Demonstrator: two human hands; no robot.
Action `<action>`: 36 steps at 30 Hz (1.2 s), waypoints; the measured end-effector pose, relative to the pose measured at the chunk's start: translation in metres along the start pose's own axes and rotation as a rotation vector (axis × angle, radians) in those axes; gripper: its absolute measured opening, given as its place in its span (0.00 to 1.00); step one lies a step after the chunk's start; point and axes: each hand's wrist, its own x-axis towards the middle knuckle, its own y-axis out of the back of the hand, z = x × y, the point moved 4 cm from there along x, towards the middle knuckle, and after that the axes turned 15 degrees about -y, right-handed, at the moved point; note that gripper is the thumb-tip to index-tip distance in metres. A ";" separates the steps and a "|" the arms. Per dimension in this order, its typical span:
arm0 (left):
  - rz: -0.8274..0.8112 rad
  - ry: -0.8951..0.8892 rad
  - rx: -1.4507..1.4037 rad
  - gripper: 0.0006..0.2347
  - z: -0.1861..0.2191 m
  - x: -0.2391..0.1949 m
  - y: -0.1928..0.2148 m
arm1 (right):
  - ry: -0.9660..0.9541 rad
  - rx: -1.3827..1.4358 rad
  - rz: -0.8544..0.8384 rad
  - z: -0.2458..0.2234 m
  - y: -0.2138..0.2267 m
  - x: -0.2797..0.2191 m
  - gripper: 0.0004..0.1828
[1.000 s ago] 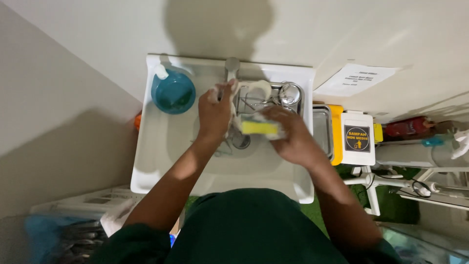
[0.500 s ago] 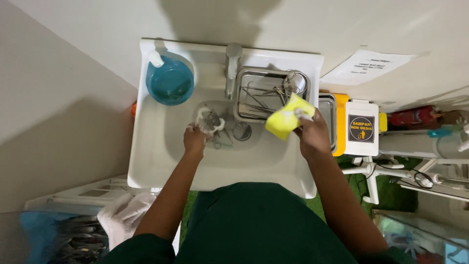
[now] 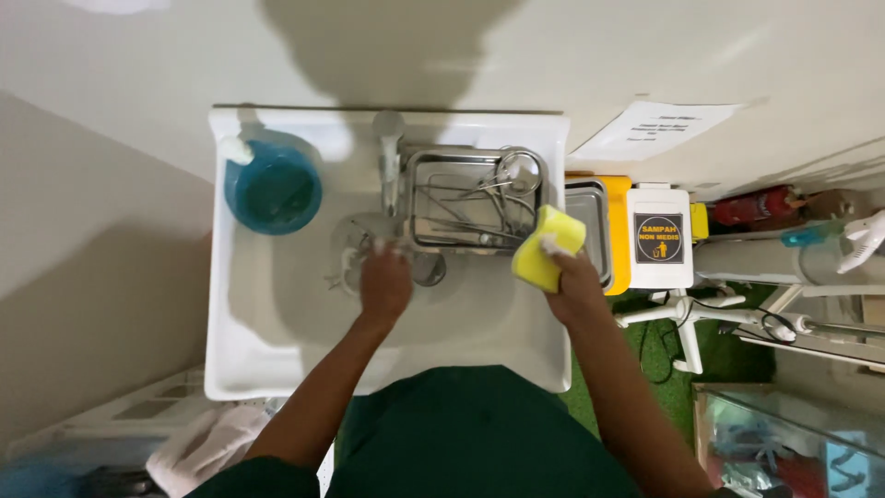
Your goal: The person scrubs various metal dental instruments, including forceps and a metal tray, with a yellow sponge and soap in a white sink. The person rinses the sponge and instruments under running water and places the cleaned items back into the tray.
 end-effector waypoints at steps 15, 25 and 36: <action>-0.164 -0.441 0.279 0.15 0.105 0.167 -0.041 | -0.068 -0.101 0.182 -0.011 -0.006 -0.017 0.29; -0.003 -0.287 -0.245 0.08 0.117 0.148 0.014 | 0.061 -0.464 0.266 -0.044 -0.033 -0.030 0.22; -0.078 -0.359 -0.579 0.12 0.165 0.065 0.099 | 1.206 -1.314 0.271 -0.120 -0.152 -0.084 0.31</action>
